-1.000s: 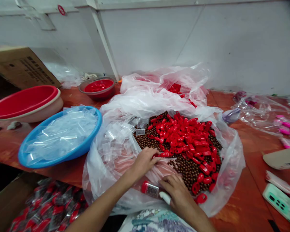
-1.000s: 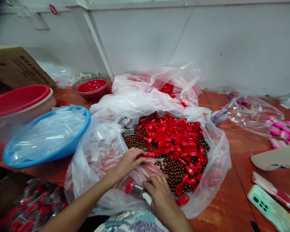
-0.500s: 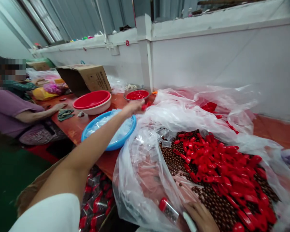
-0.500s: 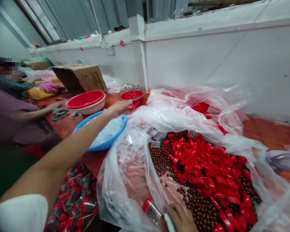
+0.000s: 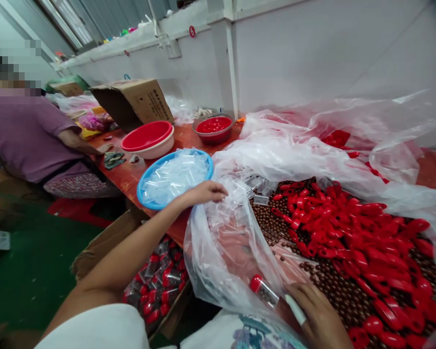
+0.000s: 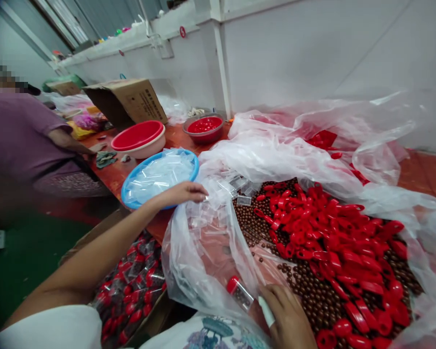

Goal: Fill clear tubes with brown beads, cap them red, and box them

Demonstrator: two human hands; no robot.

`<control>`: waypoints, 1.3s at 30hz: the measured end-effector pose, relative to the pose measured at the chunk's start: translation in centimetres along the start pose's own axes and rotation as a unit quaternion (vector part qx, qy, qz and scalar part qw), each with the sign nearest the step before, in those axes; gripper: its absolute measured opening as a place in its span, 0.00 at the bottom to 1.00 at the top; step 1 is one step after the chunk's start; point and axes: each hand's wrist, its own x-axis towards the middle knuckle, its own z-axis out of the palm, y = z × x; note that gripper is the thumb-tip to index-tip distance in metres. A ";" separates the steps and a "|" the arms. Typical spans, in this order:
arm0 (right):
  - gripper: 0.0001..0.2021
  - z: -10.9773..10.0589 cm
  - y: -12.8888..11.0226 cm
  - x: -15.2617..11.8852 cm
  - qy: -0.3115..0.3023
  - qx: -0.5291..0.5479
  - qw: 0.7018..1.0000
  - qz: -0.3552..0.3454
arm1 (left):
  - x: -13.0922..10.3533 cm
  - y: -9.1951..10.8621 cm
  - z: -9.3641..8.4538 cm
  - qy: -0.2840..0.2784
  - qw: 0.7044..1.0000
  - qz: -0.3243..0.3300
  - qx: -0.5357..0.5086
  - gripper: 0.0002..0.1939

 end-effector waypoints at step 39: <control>0.16 -6.5 0.9 -3.5 0.226 0.033 0.928 0.295 | 6.6 3.2 15.8 -0.103 0.927 0.218 0.287 0.16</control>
